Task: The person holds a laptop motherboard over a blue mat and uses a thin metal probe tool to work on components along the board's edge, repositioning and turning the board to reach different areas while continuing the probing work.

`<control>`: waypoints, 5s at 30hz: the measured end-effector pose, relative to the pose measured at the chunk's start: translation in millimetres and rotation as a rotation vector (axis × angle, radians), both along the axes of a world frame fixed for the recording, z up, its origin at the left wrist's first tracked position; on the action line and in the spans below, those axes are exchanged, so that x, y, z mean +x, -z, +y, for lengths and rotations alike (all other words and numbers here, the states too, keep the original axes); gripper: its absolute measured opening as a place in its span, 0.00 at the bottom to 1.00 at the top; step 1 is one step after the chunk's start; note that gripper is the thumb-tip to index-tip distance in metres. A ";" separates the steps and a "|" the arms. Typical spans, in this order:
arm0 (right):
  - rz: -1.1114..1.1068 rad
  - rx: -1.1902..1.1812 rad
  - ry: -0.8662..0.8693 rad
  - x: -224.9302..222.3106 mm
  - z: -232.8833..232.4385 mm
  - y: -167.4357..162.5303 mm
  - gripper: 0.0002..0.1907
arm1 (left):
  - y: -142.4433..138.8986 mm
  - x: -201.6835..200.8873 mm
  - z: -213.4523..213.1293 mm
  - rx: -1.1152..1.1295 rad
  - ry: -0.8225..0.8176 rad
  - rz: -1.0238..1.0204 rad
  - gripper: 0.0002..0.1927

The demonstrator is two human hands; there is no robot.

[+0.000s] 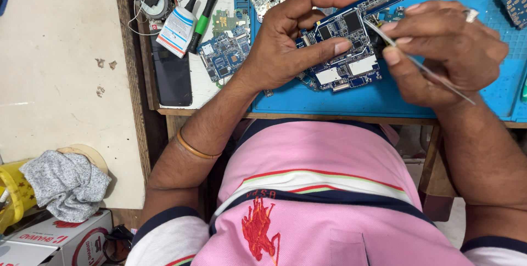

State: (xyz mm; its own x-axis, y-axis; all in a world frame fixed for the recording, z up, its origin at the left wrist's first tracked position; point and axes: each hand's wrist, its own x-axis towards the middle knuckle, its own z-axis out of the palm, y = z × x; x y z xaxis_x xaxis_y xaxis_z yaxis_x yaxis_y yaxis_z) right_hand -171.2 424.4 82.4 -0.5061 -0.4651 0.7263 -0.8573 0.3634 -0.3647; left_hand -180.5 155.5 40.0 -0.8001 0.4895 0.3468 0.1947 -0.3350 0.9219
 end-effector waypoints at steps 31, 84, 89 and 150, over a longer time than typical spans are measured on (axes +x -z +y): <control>-0.107 -0.081 0.051 -0.1 23.6 13.5 0.08 | -2.1 -3.4 0.5 -0.023 -0.052 -0.012 0.20; -0.260 -0.250 0.016 -2.8 37.0 31.0 0.09 | 1.5 -5.9 -3.3 -0.117 -0.082 0.071 0.20; -0.247 -0.244 0.011 -6.0 36.0 25.7 0.09 | -2.0 -7.7 -3.7 -0.141 -0.090 0.086 0.20; -0.236 0.195 -0.137 -17.0 40.5 -21.9 0.08 | -1.0 -15.2 -17.2 -0.172 0.054 0.099 0.20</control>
State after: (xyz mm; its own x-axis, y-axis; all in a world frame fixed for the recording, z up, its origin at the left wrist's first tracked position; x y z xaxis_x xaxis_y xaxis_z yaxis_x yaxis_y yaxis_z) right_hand -188.2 464.9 104.4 -0.5726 -0.6595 0.4870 -0.8034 0.3331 -0.4935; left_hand -195.7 138.2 41.0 -0.7371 0.5897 0.3301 0.2732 -0.1867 0.9437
